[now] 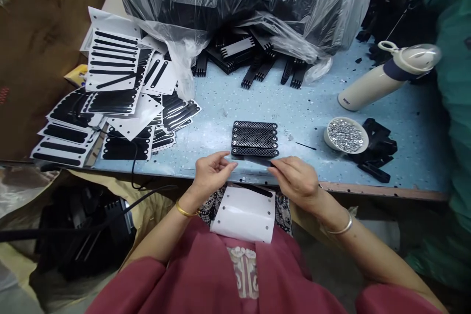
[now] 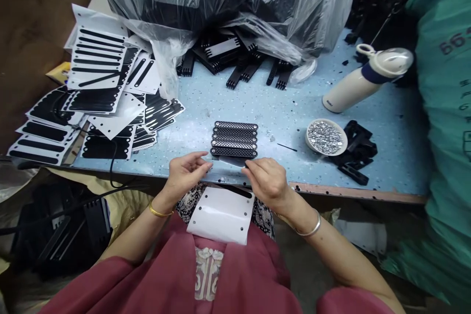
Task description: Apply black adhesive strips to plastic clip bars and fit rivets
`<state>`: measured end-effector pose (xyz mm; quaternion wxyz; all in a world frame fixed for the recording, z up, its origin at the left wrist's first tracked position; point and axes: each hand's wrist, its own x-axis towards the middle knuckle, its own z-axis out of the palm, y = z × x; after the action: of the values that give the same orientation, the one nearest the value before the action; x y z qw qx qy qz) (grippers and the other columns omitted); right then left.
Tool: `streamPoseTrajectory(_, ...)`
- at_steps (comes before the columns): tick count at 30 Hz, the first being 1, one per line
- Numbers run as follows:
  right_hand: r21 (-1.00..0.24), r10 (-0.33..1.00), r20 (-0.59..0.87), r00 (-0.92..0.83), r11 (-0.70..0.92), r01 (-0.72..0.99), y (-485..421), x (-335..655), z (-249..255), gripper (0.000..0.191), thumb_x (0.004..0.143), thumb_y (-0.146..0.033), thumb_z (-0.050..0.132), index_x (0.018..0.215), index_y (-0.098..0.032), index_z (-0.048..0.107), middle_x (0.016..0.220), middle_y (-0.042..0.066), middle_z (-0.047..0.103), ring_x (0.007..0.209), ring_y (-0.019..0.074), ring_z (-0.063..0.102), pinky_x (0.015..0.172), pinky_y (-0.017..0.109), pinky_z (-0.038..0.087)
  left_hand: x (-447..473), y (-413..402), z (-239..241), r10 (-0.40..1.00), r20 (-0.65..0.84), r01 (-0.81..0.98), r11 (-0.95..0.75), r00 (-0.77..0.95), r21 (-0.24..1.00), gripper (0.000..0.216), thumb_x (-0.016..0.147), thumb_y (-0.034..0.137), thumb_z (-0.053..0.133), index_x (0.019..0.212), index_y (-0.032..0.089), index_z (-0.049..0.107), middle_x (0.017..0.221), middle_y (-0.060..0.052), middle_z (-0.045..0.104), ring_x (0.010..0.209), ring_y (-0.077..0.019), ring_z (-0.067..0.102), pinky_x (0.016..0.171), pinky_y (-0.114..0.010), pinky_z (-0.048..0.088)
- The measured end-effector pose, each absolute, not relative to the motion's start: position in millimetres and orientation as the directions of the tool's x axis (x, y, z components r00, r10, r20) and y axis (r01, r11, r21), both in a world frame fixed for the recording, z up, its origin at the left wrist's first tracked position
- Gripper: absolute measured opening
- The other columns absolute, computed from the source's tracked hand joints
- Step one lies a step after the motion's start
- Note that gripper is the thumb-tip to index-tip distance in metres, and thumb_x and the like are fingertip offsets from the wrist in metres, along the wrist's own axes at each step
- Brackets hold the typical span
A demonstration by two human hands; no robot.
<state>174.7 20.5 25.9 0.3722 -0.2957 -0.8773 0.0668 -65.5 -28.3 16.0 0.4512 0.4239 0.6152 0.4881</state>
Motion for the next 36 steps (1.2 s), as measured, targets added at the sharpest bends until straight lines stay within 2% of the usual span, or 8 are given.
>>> streamPoseTrajectory(2, -0.378, 0.636, 0.582, -0.507, 0.764, 0.523, 28, 184, 28, 0.016, 0.090, -0.019, 0.064, 0.105, -0.020, 0.071, 0.083, 0.008, 0.073, 0.073, 0.0188, 0.069, 0.064, 0.031, 0.056, -70, -24, 9, 0.955, -0.031, 0.189, 0.090, -0.295, 0.978, 0.026, 0.071, 0.026, 0.076, 0.093, 0.012, 0.073, 0.068, -0.002, 0.068, 0.056, -0.0099, 0.061, 0.053, -0.020, 0.051)
streamPoseTrajectory(5, -0.416, 0.705, 0.550, -0.447, 0.696, 0.586, 40, 192, 24, 0.013, 0.091, -0.025, 0.065, 0.100, -0.023, 0.073, 0.086, 0.007, 0.074, 0.076, 0.0187, 0.071, 0.067, 0.031, 0.058, -72, -16, -2, 0.963, 0.036, 0.302, 0.048, -0.268, 0.952, 0.023, 0.072, 0.022, 0.073, 0.093, 0.013, 0.074, 0.074, -0.003, 0.070, 0.058, -0.0095, 0.060, 0.054, -0.020, 0.050)
streamPoseTrajectory(9, -0.447, 0.714, 0.537, -0.449, 0.692, 0.567, 45, 188, 14, 0.012, 0.091, -0.023, 0.064, 0.098, -0.022, 0.073, 0.085, 0.006, 0.074, 0.076, 0.0186, 0.071, 0.069, 0.032, 0.060, -71, -10, -7, 0.977, 0.104, 0.392, -0.024, -0.186, 0.920, 0.025, 0.076, 0.019, 0.069, 0.100, 0.015, 0.073, 0.074, -0.002, 0.068, 0.059, -0.0097, 0.058, 0.054, -0.020, 0.049)
streamPoseTrajectory(12, -0.439, 0.688, 0.545, -0.479, 0.721, 0.536, 41, 184, 13, 0.011, 0.090, -0.020, 0.064, 0.098, -0.021, 0.072, 0.083, 0.007, 0.073, 0.075, 0.0181, 0.070, 0.066, 0.030, 0.059, -71, -14, -4, 0.980, 0.136, 0.437, -0.060, -0.144, 0.898, 0.020, 0.078, 0.017, 0.067, 0.097, 0.015, 0.073, 0.075, -0.003, 0.068, 0.062, -0.0110, 0.060, 0.056, -0.022, 0.050)
streamPoseTrajectory(15, -0.421, 0.661, 0.539, -0.522, 0.748, 0.512, 37, 184, 17, 0.012, 0.089, -0.018, 0.065, 0.098, -0.019, 0.072, 0.083, 0.007, 0.072, 0.073, 0.0184, 0.069, 0.064, 0.031, 0.058, -71, -20, -2, 0.981, 0.145, 0.443, -0.073, -0.132, 0.894, 0.015, 0.079, 0.017, 0.067, 0.093, 0.014, 0.073, 0.075, -0.004, 0.067, 0.060, -0.0104, 0.058, 0.056, -0.022, 0.049)
streamPoseTrajectory(20, -0.368, 0.608, 0.550, -0.573, 0.792, 0.487, 38, 177, 23, 0.011, 0.087, -0.018, 0.067, 0.097, -0.019, 0.072, 0.089, 0.010, 0.075, 0.079, 0.0218, 0.071, 0.069, 0.034, 0.058, -73, -24, -2, 0.975, 0.149, 0.390, -0.075, -0.162, 0.918, 0.026, 0.078, 0.018, 0.069, 0.103, 0.012, 0.072, 0.084, -0.006, 0.071, 0.055, -0.0083, 0.054, 0.053, -0.023, 0.047)
streamPoseTrajectory(25, -0.355, 0.564, 0.552, -0.614, 0.826, 0.438, 44, 158, 19, 0.009, 0.088, -0.019, 0.066, 0.095, -0.019, 0.072, 0.088, 0.009, 0.077, 0.076, 0.0213, 0.072, 0.067, 0.034, 0.057, -75, -22, 0, 0.986, 0.134, 0.425, -0.080, -0.099, 0.902, 0.019, 0.082, 0.019, 0.066, 0.099, 0.016, 0.074, 0.074, -0.003, 0.070, 0.058, -0.0104, 0.056, 0.055, -0.023, 0.047)
streamPoseTrajectory(36, -0.366, 0.570, 0.499, -0.652, 0.821, 0.437, 48, 152, 15, 0.011, 0.088, -0.021, 0.067, 0.097, -0.020, 0.074, 0.091, 0.008, 0.078, 0.077, 0.0215, 0.073, 0.069, 0.034, 0.058, -77, -22, -1, 0.991, 0.102, 0.403, -0.059, -0.086, 0.913, 0.021, 0.083, 0.021, 0.066, 0.101, 0.016, 0.074, 0.074, -0.003, 0.068, 0.057, -0.0094, 0.054, 0.055, -0.023, 0.046)
